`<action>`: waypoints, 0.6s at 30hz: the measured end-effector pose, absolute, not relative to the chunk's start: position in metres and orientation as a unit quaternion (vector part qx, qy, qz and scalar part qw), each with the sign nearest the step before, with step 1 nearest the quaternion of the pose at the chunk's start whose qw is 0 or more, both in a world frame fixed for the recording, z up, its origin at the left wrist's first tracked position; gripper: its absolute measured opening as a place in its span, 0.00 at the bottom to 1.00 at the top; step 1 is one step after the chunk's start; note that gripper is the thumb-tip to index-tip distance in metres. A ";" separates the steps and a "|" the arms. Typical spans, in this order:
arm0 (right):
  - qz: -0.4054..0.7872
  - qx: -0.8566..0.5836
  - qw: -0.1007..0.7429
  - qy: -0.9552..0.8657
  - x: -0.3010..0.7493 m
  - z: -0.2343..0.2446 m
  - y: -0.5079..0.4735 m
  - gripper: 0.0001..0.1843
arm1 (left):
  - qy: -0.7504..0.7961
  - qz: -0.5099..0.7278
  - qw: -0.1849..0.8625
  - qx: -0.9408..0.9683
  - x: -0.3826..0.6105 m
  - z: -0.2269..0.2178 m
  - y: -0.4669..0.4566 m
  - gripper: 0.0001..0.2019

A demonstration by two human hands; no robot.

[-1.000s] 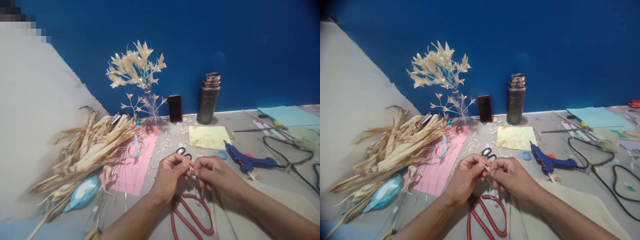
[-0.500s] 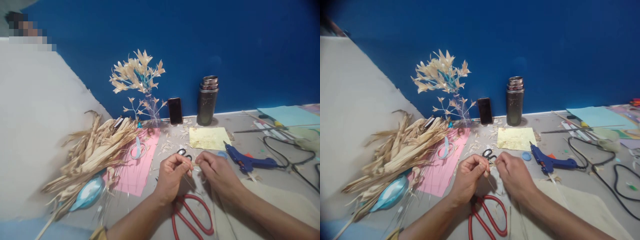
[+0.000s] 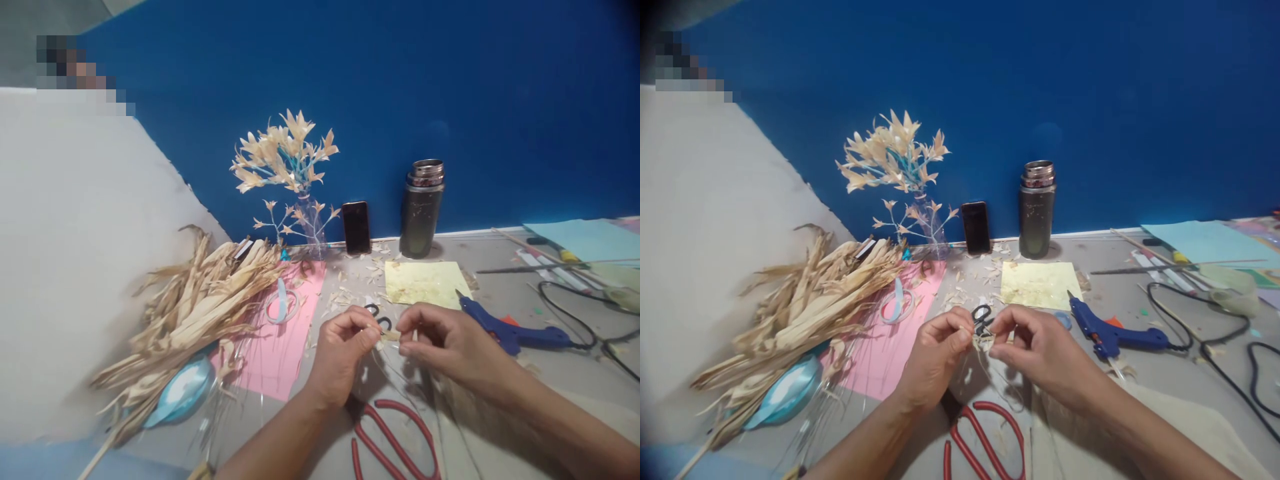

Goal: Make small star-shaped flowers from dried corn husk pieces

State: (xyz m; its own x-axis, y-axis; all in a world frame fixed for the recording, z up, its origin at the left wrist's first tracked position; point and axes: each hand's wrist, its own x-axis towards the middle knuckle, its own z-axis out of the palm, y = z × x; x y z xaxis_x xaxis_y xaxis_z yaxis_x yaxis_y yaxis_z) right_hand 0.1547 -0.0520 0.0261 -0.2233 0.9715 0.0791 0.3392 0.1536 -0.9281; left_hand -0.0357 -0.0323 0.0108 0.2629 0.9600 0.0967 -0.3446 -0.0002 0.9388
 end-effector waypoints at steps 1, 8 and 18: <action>0.460 -0.496 0.374 -0.635 0.152 0.026 -0.053 0.06 | 0.318 0.513 0.620 0.501 -0.036 0.011 -0.033 0.07; 0.548 -0.444 0.361 -0.610 0.141 0.019 -0.061 0.11 | 0.319 0.487 0.630 0.514 -0.033 0.012 -0.040 0.08; 0.539 -0.456 0.370 -0.604 0.132 0.019 -0.064 0.21 | 0.300 0.458 0.702 0.455 -0.031 0.001 -0.039 0.11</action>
State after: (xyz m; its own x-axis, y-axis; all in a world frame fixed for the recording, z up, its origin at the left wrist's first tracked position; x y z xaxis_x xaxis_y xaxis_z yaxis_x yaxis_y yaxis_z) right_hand 0.1324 -0.0638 0.0189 -0.3110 0.9494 -0.0440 0.1523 0.0041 -0.9883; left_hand -0.0308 -0.0389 0.0005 0.3998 0.9166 -0.0039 -0.3709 0.1656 0.9138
